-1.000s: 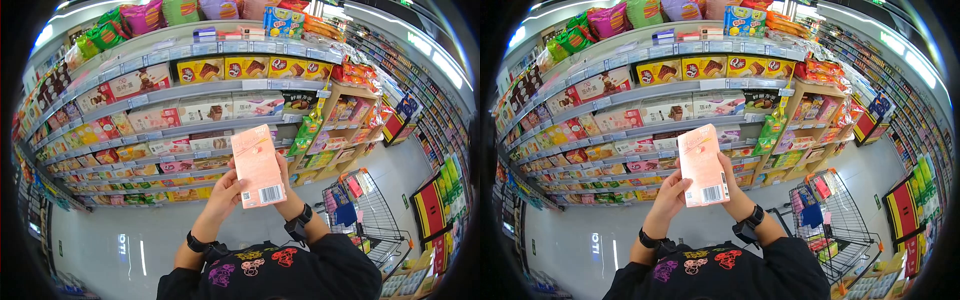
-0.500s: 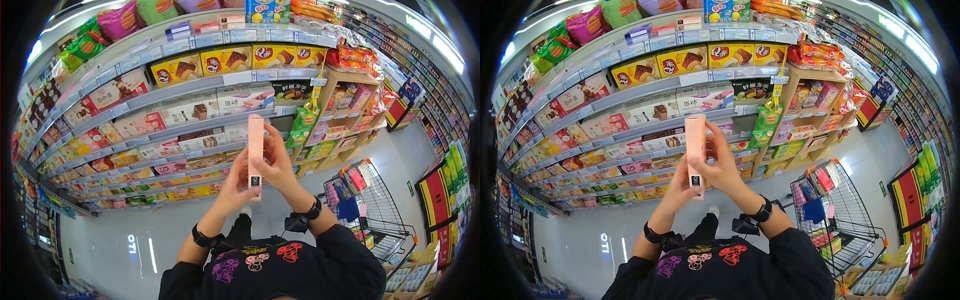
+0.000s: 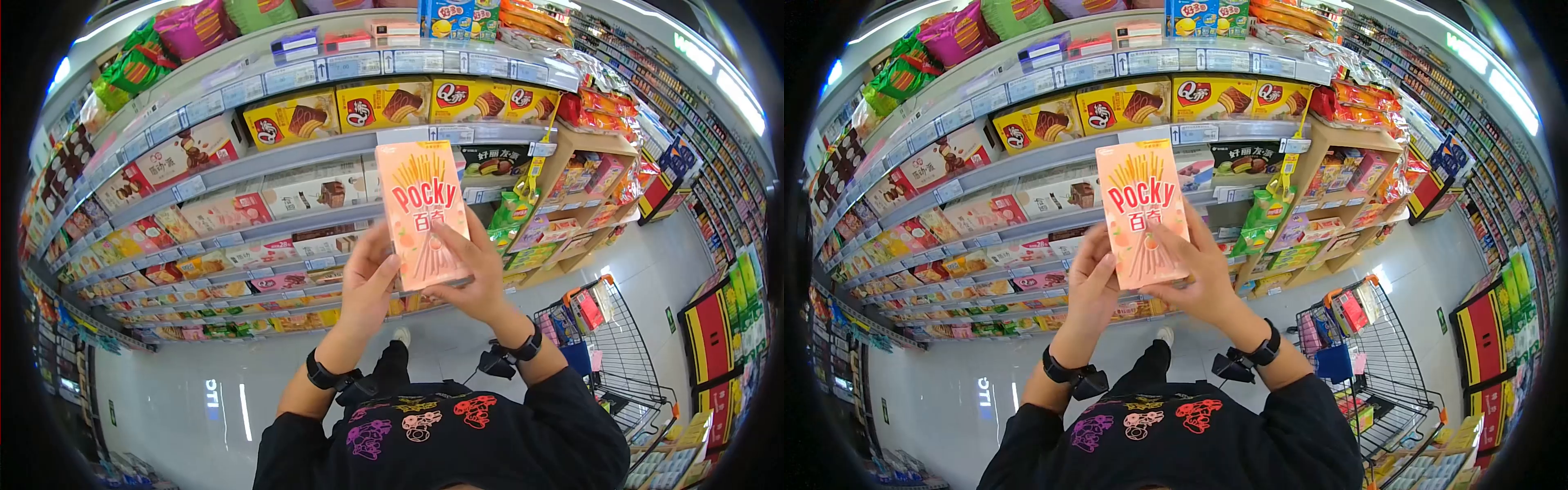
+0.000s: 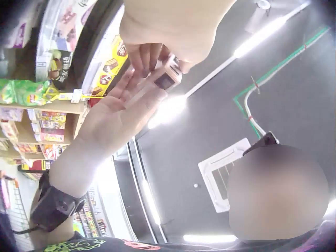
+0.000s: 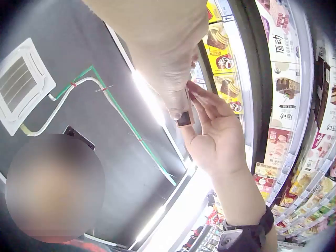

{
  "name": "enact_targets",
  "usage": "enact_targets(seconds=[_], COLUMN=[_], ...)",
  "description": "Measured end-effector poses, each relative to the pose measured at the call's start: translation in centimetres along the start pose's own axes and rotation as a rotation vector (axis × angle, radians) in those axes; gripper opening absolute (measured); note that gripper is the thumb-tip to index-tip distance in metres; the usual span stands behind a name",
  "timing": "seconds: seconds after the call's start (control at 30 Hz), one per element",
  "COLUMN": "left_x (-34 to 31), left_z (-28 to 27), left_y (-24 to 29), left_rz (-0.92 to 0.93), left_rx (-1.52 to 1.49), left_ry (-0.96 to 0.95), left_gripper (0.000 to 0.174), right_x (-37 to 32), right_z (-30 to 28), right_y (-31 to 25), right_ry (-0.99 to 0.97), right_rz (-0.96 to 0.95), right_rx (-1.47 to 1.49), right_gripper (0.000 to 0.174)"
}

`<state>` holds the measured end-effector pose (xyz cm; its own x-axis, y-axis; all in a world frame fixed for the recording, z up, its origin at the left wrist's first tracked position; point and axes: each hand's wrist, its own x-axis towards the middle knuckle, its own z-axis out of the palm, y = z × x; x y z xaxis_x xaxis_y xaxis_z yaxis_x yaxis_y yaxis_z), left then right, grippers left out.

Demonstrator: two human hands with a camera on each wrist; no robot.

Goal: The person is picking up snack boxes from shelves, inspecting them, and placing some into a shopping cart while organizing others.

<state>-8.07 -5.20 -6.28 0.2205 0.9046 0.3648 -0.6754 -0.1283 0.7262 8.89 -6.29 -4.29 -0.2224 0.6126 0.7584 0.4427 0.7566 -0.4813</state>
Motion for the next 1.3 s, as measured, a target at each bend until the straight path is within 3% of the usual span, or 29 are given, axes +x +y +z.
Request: enact_targets(seconds=[0.13, 0.2, 0.27, 0.3, 0.4, 0.47, 0.53, 0.57, 0.6, 0.73, 0.87, 1.0, 1.07, 1.3], left_x=[5.6, 9.3, 12.9, 14.6, 20.0, 21.5, 24.3, 26.8, 28.3, 34.1, 40.1, 40.2, 40.1, 42.0], left_z=[1.7, 2.3, 3.3, 3.7, 4.8, 6.4, 6.5, 5.9, 5.4, 3.4, 0.2, 0.7, 0.7, -0.8], left_y=[2.9, 4.3, 5.2, 6.4, 10.1, 12.7, 13.9, 14.7, 15.2, 16.1, 16.2, 14.9, 14.8, 12.9], left_rz=[0.288, 0.330, 0.307, 0.276, 0.319, 0.367, 0.408, 0.418, 0.428, 0.133, 0.074, 0.141, 0.084, 0.123], left_rx=[0.431, 0.496, 0.417, 0.527, 0.679, 0.823, 0.929, 0.965, 1.000, 0.838, 0.854, 1.088, 1.160, 1.339], left_ry=[-0.101, -0.261, -0.329, -0.328, -0.418, -0.388, -0.398, -0.421, -0.443, -0.419, -0.480, -0.266, -0.274, -0.150], left_gripper=[0.056, 0.061, 0.065, 0.066, 0.069, 0.047, 0.037, 0.037, 0.037, 0.033, 0.063, 0.067, 0.072, 0.072], right_x=[4.4, 7.9, 12.0, 14.1, 20.0, 24.1, 26.3, 27.9, 29.4, 34.1, 36.4, 38.8, 39.4, 40.0], right_z=[-1.7, -2.9, -4.2, -4.7, -6.0, -7.1, -7.5, -8.2, -8.3, -8.5, -8.0, -6.9, -6.4, -5.4], right_y=[2.3, 2.7, 3.7, 4.3, 6.3, 6.0, 5.9, 6.6, 7.3, 9.8, 11.5, 15.8, 17.5, 18.6], right_ry=[0.047, 0.106, 0.129, 0.128, 0.052, -0.059, 0.000, -0.117, -0.149, -0.281, -0.374, -0.435, -0.441, -0.482], right_rz=[-0.073, -0.148, -0.226, -0.261, -0.179, -0.200, -0.435, -0.255, -0.260, -0.163, -0.052, 0.075, 0.174, 0.322], right_rx=[-0.149, -0.251, -0.297, -0.282, -0.166, -0.128, -0.276, -0.216, -0.211, -0.174, -0.229, -0.043, 0.087, 0.057], right_gripper=[0.070, 0.066, 0.062, 0.060, 0.050, 0.044, 0.042, 0.047, 0.048, 0.046, 0.043, 0.047, 0.048, 0.053])
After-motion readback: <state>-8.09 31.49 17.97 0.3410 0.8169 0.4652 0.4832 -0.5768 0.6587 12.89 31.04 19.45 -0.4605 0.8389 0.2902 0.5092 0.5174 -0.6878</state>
